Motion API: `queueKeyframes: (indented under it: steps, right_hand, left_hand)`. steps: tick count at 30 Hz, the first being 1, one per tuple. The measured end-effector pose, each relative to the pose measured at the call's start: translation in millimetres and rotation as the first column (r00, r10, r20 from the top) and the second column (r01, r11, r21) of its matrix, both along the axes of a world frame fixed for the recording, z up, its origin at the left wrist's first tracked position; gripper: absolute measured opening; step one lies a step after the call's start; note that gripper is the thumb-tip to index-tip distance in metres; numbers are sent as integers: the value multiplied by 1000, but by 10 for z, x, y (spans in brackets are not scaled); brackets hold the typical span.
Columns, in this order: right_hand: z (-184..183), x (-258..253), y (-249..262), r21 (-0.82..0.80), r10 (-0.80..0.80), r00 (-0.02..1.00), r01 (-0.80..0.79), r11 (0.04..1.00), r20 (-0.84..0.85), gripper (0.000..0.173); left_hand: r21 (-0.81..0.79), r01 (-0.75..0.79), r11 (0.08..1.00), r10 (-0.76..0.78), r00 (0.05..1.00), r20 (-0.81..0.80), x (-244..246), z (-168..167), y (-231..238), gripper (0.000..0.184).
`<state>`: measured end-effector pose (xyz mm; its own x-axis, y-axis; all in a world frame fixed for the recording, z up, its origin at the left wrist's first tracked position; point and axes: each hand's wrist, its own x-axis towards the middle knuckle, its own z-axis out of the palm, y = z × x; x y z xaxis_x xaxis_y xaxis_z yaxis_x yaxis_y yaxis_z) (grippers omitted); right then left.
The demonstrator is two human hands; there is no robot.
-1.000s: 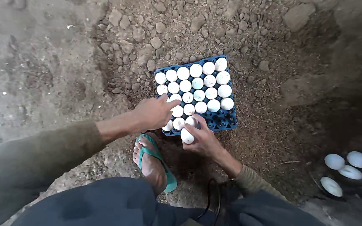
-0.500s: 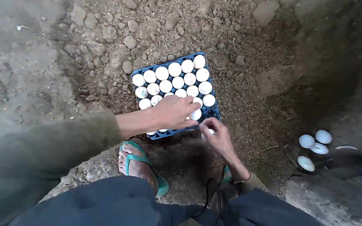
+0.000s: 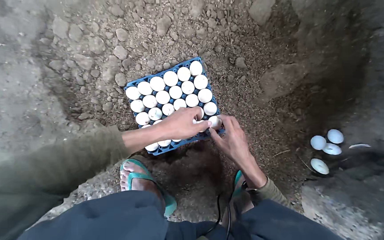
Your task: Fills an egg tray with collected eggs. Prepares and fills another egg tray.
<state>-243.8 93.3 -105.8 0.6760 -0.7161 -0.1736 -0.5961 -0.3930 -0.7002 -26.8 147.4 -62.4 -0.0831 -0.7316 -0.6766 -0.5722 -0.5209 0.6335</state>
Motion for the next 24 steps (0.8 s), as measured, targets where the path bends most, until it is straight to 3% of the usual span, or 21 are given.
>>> queueKeyframes:
  steps: [2,5,9,11,13,14,16,18,20,22,24]
  right_hand:
    - [46,-17,30,109,-44,972,19,994,229,36]
    - [208,18,134,518,-165,902,-73,852,399,53]
    - [232,6,145,584,-213,891,-69,809,400,51]
    - [207,-78,42,639,-299,870,-25,768,392,48]
    - [144,-246,-150,573,-370,897,176,800,240,52]
    - [90,-367,-273,458,-389,915,303,836,105,55]
    - [-62,-613,-537,178,-439,883,464,868,-166,59]
    - [-216,-814,-751,-7,-477,818,502,865,-323,61]
    - [-276,-907,-895,-90,-476,767,488,868,-431,61]
    - [-268,-899,-966,-149,-440,734,429,891,-517,59]
    - [-169,-740,-980,-211,-396,768,335,918,-504,52]
  left_hand:
    - [115,-264,958,283,938,-199,-65,63,44,46]
    - [226,-438,870,492,750,-441,-313,126,69,47]
    - [310,-405,860,508,636,-580,-445,229,37,55]
    - [249,-313,917,399,727,-558,-315,270,53,55]
    - [104,-286,952,303,854,-423,-110,391,120,51]
    - [-9,-332,943,309,888,-340,-2,394,201,49]
    - [-266,-479,836,446,877,-179,253,275,398,46]
    - [-421,-620,662,666,744,-49,560,64,611,47]
    - [-426,-754,500,848,525,67,818,-161,859,49]
    - [-328,-867,375,926,340,162,962,-350,1114,53]
    - [-156,-932,327,931,289,224,991,-476,1294,53]
